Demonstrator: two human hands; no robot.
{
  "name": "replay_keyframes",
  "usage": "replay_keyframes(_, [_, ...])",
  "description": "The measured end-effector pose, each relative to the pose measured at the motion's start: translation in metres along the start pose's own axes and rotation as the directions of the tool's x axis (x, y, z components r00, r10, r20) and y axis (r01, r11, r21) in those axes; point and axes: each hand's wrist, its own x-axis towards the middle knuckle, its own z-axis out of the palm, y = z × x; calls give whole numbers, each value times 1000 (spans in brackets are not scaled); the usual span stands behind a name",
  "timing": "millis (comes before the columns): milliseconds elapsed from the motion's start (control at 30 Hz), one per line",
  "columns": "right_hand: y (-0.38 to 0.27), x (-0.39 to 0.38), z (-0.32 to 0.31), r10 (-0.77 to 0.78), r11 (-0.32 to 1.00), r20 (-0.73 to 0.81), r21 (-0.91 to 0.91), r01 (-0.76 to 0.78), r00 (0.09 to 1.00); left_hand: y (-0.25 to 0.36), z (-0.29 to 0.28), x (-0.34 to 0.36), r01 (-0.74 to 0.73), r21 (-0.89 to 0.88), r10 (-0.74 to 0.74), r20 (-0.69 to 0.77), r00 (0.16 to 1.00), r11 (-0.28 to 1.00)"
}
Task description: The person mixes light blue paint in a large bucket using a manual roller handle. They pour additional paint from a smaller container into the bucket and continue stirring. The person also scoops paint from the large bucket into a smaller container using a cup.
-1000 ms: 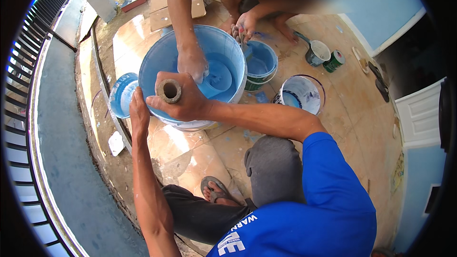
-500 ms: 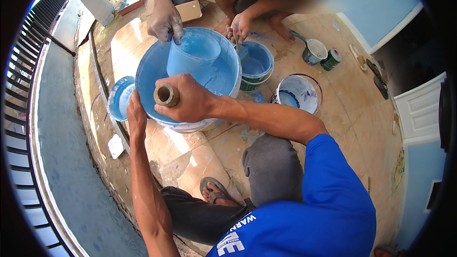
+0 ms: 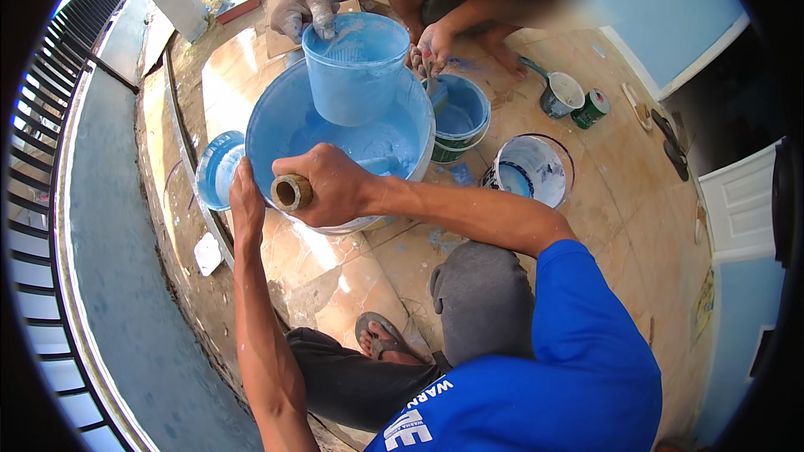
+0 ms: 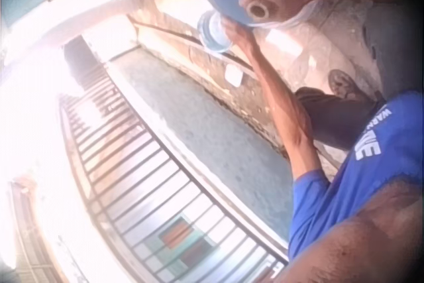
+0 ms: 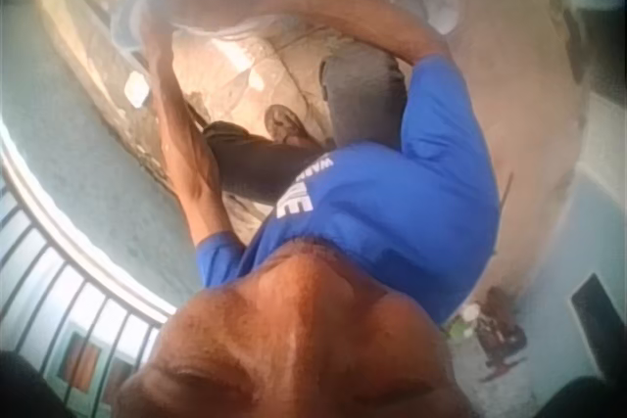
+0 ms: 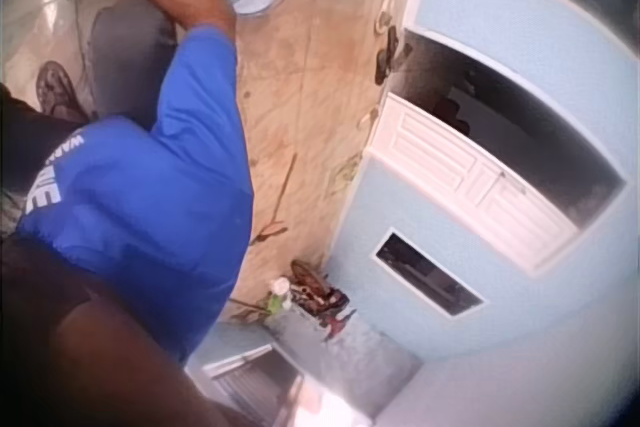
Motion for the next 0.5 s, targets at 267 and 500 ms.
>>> replay_keyframes(267, [-12,17,16,60,980,-184,198,-23,981,-25,-9,8,-60,-4,60,87,994,998])
replay_keyframes(500, [-5,28,21,99,965,-395,261,8,913,-21,-5,11,-13,-37,15,60,998,999])
